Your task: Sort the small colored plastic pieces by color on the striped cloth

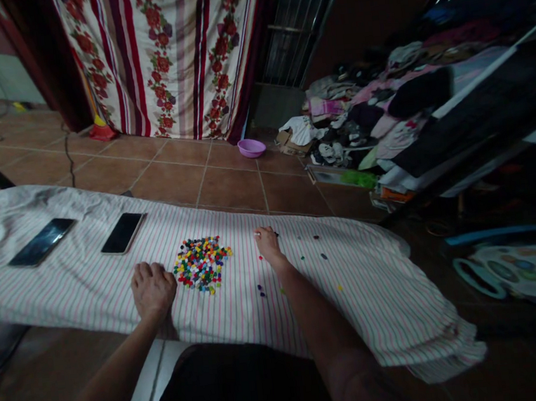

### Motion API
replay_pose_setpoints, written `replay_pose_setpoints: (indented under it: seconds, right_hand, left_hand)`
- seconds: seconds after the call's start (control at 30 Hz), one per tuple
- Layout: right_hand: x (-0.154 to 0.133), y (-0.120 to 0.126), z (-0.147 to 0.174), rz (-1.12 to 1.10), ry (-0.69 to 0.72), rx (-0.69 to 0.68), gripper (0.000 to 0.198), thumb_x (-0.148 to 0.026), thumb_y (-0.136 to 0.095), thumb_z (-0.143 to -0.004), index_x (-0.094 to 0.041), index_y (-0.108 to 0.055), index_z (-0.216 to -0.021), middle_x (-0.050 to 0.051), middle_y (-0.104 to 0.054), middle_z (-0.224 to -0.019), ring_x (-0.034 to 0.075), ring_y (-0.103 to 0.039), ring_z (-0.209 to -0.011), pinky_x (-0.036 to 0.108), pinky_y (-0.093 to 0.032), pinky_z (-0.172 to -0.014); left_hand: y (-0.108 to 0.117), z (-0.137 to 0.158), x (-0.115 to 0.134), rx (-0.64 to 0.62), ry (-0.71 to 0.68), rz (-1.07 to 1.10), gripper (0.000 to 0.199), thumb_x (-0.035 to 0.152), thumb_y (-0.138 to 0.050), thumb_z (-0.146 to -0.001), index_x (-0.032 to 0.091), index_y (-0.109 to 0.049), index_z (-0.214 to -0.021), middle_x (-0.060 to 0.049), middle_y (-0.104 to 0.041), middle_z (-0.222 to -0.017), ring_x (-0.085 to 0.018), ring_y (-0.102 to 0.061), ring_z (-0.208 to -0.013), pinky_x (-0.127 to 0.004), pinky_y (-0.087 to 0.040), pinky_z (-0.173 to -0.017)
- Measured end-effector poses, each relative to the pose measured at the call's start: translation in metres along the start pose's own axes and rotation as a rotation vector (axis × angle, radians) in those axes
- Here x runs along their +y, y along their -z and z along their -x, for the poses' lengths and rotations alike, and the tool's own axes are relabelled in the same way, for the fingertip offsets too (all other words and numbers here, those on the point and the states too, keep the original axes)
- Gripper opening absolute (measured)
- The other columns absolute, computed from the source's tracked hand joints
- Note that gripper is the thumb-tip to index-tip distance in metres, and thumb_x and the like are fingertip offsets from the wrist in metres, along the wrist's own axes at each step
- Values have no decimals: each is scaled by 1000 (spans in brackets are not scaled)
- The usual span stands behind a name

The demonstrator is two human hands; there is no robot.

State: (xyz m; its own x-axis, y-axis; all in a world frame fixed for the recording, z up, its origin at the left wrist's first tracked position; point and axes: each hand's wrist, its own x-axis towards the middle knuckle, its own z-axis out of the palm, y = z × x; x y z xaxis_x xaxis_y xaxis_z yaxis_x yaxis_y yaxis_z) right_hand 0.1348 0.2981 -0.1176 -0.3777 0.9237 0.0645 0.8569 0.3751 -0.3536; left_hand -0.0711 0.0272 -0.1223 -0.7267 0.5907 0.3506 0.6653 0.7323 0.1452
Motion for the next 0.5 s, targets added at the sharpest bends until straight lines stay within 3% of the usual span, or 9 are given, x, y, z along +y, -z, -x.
replay_pose_setpoints:
  seconds: [0.3, 0.5]
  right_hand:
    - [0, 6, -1, -1, 12, 10, 29, -16, -53, -90, -15, -69, -114, 12, -65, -110, 19, -61, -101, 26, -43, -89]
    - [-12, 9, 12, -47, 31, 87, 26, -16, -51, -91, -16, -68, -111, 12, -63, -109, 20, -60, -97, 27, -44, -85]
  left_hand:
    - [-2, -1, 0, -10, 13, 12, 34, 30, -36, -85, 10, -60, -99, -19, -57, -114, -33, -43, -128, -43, -34, -103]
    - [0, -2, 0, -22, 11, 3, 33, 30, -38, -84, 10, -60, -99, -20, -57, -117, -33, -44, -126, -42, -36, -100]
